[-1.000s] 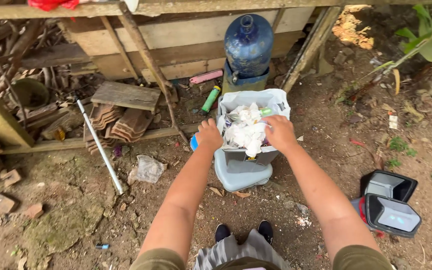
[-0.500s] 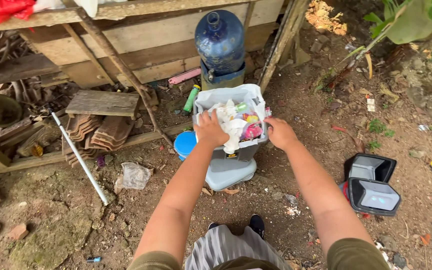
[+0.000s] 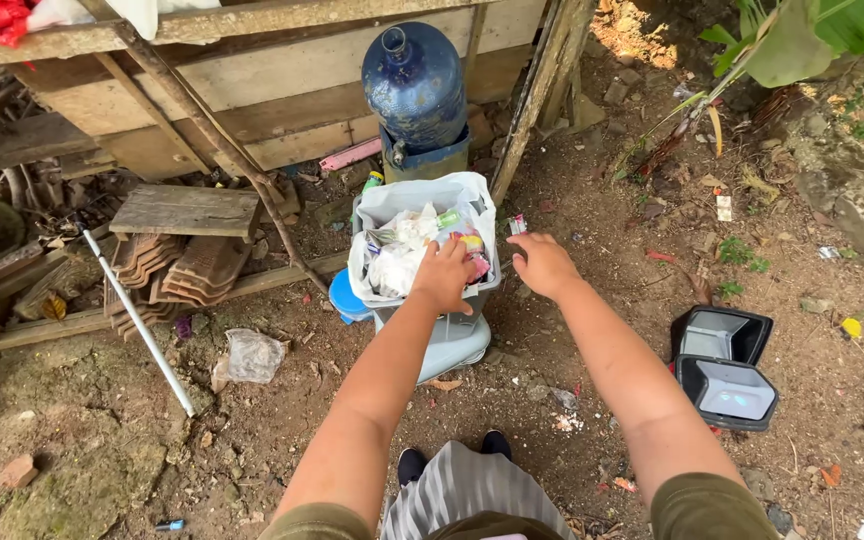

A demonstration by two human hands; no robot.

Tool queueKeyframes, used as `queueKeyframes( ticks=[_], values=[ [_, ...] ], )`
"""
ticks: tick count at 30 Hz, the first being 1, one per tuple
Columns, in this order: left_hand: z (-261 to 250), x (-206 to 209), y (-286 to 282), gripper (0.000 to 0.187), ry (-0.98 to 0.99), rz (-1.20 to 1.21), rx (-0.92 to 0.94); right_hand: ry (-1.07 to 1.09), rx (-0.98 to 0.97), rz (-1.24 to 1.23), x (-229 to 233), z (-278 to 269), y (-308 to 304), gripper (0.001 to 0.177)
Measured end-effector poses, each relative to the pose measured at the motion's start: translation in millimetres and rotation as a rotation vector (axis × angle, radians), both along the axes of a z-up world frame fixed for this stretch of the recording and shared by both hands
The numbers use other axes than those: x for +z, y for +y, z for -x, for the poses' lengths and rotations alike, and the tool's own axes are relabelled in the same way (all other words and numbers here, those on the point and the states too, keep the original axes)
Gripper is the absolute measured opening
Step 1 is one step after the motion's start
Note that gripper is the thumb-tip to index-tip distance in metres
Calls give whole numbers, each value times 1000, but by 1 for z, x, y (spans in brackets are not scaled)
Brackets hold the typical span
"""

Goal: Picking up trash from a container, putting it in a white bag, and then lining a trash bin with a red plastic bag.

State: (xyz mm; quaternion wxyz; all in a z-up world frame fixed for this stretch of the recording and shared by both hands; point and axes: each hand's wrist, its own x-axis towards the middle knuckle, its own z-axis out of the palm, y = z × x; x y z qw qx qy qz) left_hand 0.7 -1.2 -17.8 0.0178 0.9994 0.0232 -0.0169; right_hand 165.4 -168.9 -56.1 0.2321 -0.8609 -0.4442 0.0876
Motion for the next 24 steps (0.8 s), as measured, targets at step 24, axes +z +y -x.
queueKeyframes(
  ticks=[24],
  values=[
    [2,-10,37,24,-484,187,255,-4,108,13,2,-9,39,44]
  ],
)
